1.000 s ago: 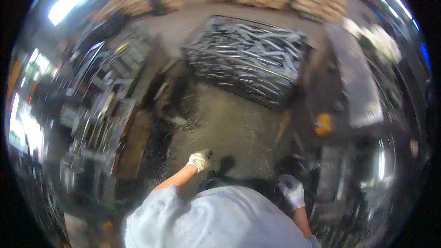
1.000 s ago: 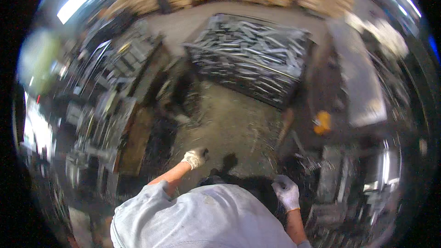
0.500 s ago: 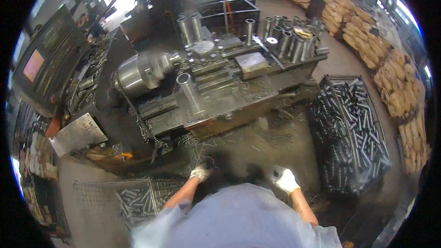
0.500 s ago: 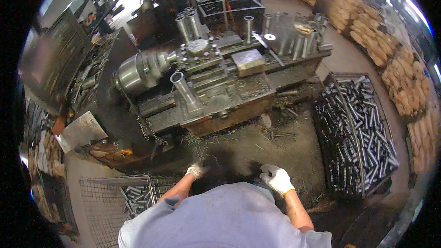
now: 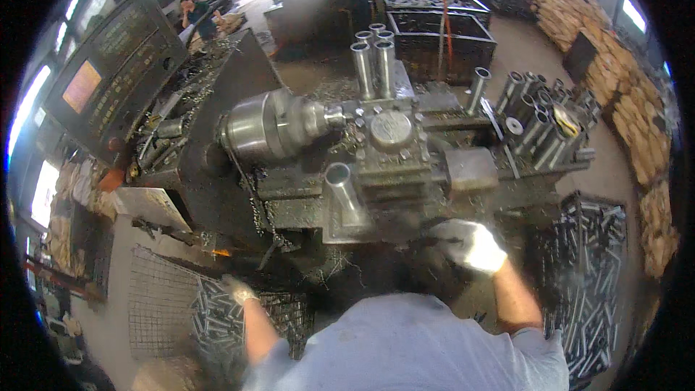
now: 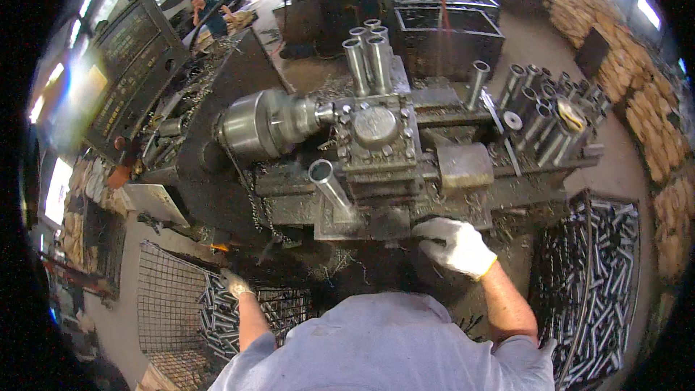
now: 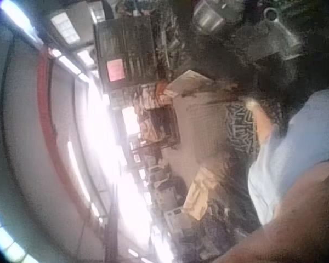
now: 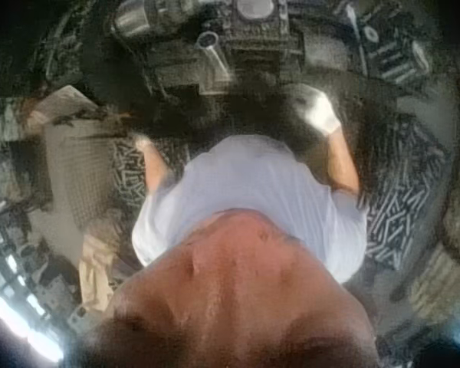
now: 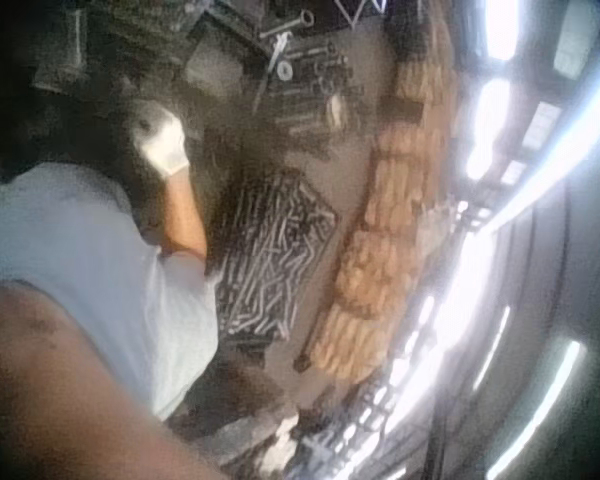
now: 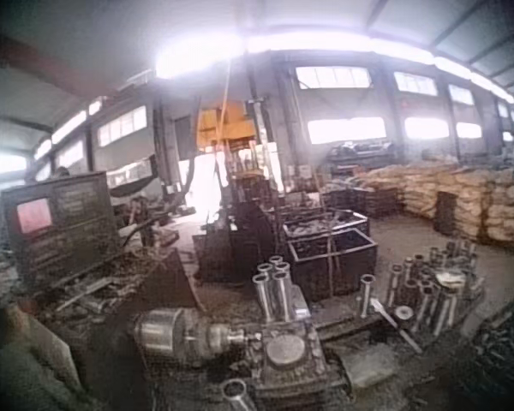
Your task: The person repeatedly loads hollow metal cylinders into a lathe chuck, secures them, and removes them after machining. The person places the processed cylinders into a wire basket. The task is performed continuously in a factory setting.
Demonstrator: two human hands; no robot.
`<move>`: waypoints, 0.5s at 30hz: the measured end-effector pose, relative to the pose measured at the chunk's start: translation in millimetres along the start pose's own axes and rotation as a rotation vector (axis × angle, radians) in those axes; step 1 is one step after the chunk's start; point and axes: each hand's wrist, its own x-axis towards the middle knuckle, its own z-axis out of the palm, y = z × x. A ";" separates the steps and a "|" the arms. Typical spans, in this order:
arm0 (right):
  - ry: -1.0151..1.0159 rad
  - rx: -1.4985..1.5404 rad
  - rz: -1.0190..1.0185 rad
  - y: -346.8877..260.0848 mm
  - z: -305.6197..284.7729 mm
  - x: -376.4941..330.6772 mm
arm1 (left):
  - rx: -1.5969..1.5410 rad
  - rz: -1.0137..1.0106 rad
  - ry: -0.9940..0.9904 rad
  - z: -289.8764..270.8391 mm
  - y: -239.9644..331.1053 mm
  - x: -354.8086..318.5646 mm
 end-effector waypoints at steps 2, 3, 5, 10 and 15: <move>0.055 0.052 -0.152 -0.3 -28.5 40.4 | 0.110 0.194 0.230 -13.0 7.3 25.7; 0.074 0.034 -0.262 -1.5 -39.7 62.4 | 0.248 0.226 0.287 -18.7 11.5 34.1; 0.060 0.029 -0.371 -8.3 -56.7 108.4 | 0.350 0.364 0.261 -25.3 19.6 38.7; 0.012 -0.108 -0.691 -43.8 -48.8 244.7 | 0.045 0.373 0.156 -19.7 34.7 29.8; -0.750 -0.807 -0.219 -45.7 20.1 377.6 | -0.089 0.207 0.015 -22.0 50.6 40.2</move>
